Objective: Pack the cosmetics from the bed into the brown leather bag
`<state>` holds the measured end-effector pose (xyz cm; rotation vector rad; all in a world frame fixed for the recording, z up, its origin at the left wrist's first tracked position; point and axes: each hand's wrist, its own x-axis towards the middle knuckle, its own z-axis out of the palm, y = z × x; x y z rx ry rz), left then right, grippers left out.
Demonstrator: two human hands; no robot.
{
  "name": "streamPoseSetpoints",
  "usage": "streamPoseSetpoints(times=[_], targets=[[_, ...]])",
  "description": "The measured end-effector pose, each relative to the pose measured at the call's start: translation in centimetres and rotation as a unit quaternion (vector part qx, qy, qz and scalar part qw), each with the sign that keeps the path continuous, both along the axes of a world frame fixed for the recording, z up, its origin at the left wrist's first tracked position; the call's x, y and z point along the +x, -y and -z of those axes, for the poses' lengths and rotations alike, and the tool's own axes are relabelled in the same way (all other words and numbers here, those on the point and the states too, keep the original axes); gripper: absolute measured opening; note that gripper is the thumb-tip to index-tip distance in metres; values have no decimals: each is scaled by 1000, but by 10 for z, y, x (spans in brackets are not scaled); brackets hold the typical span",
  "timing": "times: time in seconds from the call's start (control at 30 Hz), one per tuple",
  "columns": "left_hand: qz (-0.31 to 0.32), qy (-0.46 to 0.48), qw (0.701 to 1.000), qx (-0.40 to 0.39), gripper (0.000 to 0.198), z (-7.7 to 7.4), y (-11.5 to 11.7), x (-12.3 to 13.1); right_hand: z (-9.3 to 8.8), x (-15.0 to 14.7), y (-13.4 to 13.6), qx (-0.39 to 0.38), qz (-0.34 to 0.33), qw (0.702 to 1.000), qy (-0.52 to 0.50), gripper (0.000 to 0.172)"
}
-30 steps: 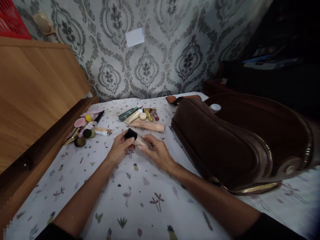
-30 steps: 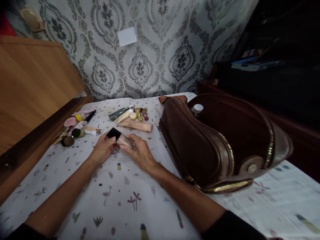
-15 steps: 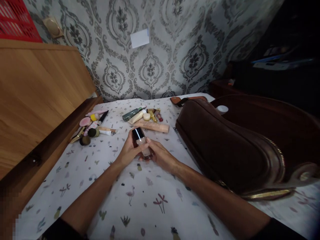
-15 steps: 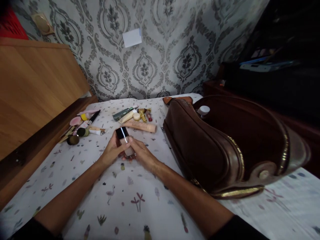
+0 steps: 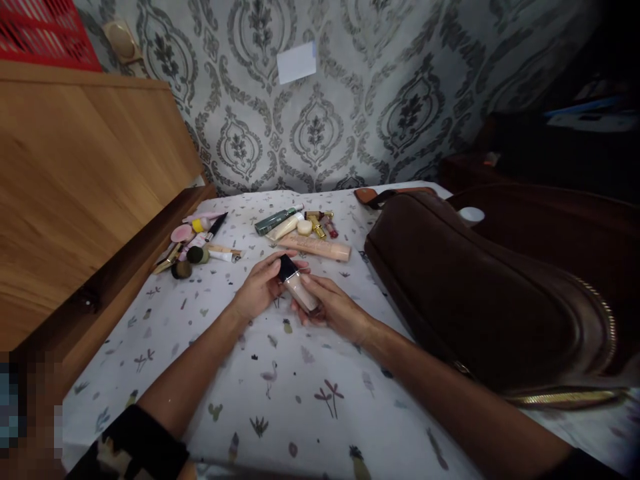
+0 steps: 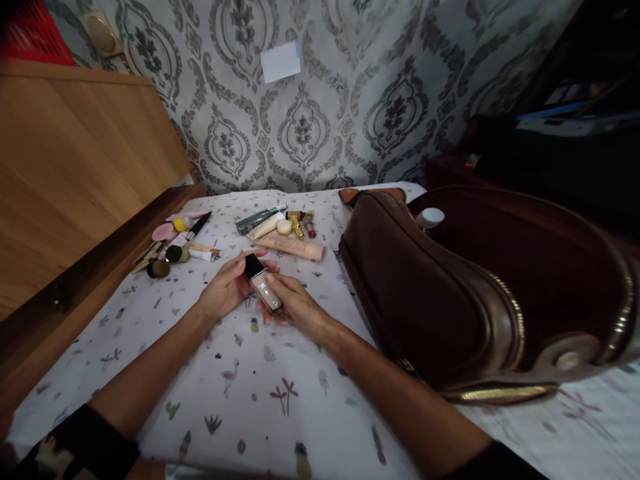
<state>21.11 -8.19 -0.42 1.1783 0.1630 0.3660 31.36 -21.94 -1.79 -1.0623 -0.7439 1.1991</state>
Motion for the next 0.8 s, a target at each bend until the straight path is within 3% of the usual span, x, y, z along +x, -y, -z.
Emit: streamPoseSetpoints(times=[0.3,0.5,0.8], targets=[[-72,-14,997,5,58,12,-1,7,0,0,-1,-9,-8,1000,-7,57],[-57,3,998,-18,56,8,1,6,-1,0,-2,-16,-1,1000,-12,65],[-56,-5,998,-18,52,8,1,7,-1,2,0,-11,4,1000,-22,61]])
